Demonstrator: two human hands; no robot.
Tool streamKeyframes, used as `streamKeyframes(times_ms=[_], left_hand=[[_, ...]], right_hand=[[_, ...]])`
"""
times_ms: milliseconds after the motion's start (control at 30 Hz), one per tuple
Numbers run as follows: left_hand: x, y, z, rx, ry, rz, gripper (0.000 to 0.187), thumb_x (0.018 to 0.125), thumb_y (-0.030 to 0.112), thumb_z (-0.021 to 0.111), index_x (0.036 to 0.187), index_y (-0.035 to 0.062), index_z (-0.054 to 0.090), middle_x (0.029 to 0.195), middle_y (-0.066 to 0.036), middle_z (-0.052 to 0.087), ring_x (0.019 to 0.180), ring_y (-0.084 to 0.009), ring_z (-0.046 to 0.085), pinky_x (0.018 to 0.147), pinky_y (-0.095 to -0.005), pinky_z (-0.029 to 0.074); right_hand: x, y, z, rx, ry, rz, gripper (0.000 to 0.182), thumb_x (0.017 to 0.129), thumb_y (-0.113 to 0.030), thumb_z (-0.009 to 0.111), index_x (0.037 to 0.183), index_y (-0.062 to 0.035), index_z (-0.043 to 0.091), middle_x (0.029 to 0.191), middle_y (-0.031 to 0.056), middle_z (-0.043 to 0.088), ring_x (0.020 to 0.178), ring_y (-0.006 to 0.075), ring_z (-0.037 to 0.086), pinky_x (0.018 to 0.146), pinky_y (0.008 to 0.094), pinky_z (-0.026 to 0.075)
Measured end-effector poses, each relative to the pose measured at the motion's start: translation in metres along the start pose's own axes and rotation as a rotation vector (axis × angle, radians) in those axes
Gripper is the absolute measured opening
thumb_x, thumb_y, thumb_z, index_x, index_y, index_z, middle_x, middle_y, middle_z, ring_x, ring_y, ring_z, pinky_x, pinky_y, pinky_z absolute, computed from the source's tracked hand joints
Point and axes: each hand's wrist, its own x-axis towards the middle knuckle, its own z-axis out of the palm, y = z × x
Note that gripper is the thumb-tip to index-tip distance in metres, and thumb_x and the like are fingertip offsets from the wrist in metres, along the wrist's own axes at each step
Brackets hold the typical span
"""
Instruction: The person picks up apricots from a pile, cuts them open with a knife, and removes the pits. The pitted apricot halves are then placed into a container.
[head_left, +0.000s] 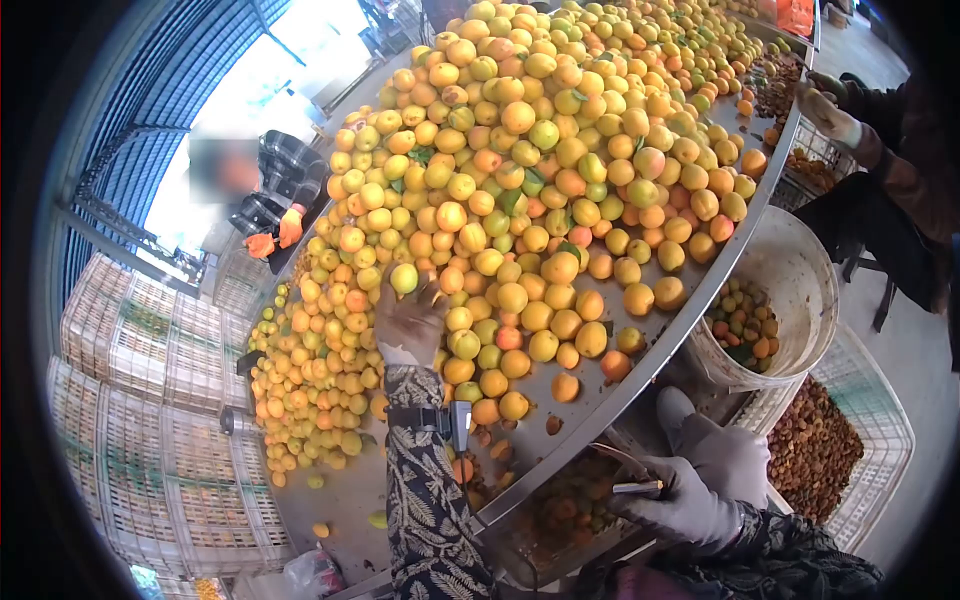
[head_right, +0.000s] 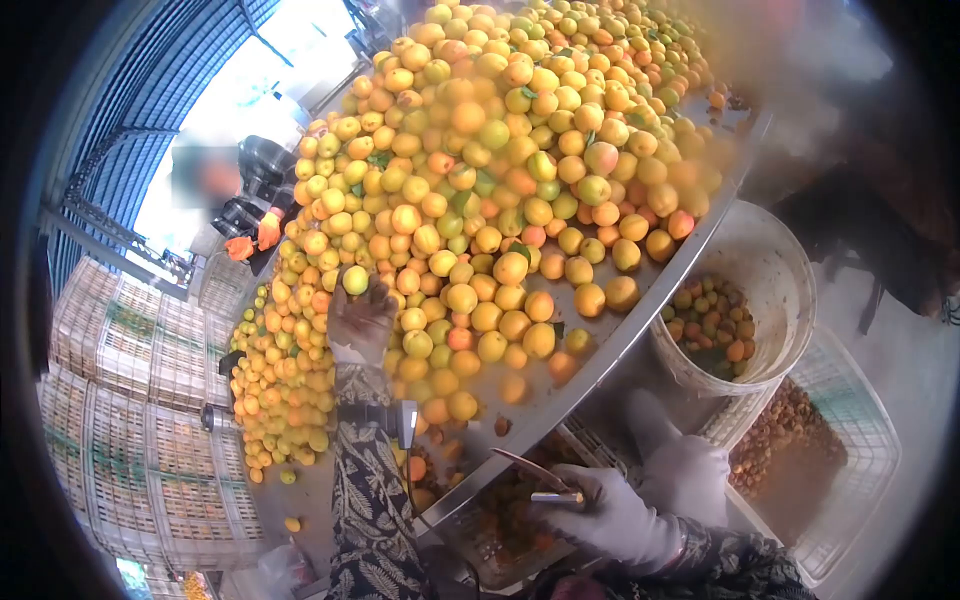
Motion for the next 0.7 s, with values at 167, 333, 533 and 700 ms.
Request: streamKeyframes(times_ms=[167, 333, 533, 700], left_hand=[[0.041, -0.025, 0.059, 0.532, 0.166, 0.054, 0.018, 0.086, 0.017, 0.063, 0.095, 0.0015, 0.061, 0.087, -0.008, 0.062, 0.071, -0.0198, 0.061, 0.056, -0.0329, 0.047], [0.108, -0.056, 0.093, 1.764, -0.089, 0.639, 0.026, 0.085, 0.020, 0.061, 0.106, 0.0071, 0.066, 0.100, -0.012, 0.068, 0.090, -0.0249, 0.066, 0.078, -0.0387, 0.051], [0.162, -0.068, 0.134, 2.389, -0.021, 0.090, 0.038, 0.086, 0.024, 0.058, 0.123, 0.0150, 0.060, 0.123, -0.010, 0.061, 0.112, -0.0249, 0.060, 0.094, -0.0425, 0.048], [0.157, -0.057, 0.124, 2.463, -0.208, -0.009, 0.049, 0.086, 0.027, 0.058, 0.134, 0.0213, 0.051, 0.132, -0.007, 0.056, 0.121, -0.0243, 0.055, 0.097, -0.0421, 0.047]], right_hand=[[-0.002, 0.007, -0.012, -0.013, 0.005, -0.045, 0.034, 0.085, -0.018, 0.069, 0.111, 0.0022, 0.061, 0.083, 0.0005, 0.063, 0.072, 0.0048, 0.056, 0.062, 0.0215, 0.046], [-0.004, -0.002, -0.023, 0.098, 0.002, -0.036, 0.023, 0.087, -0.011, 0.069, 0.106, 0.0002, 0.060, 0.076, -0.0051, 0.057, 0.067, 0.0015, 0.048, 0.058, 0.0191, 0.038], [-0.006, -0.023, -0.032, 0.190, 0.079, 0.054, 0.029, 0.087, -0.013, 0.070, 0.111, 0.0005, 0.060, 0.073, -0.0055, 0.055, 0.063, 0.0020, 0.047, 0.056, 0.0196, 0.039], [-0.007, -0.032, -0.033, 0.172, 0.113, 0.103, 0.024, 0.087, -0.011, 0.069, 0.107, 0.0003, 0.061, 0.072, -0.0054, 0.055, 0.063, 0.0020, 0.047, 0.056, 0.0197, 0.039]])
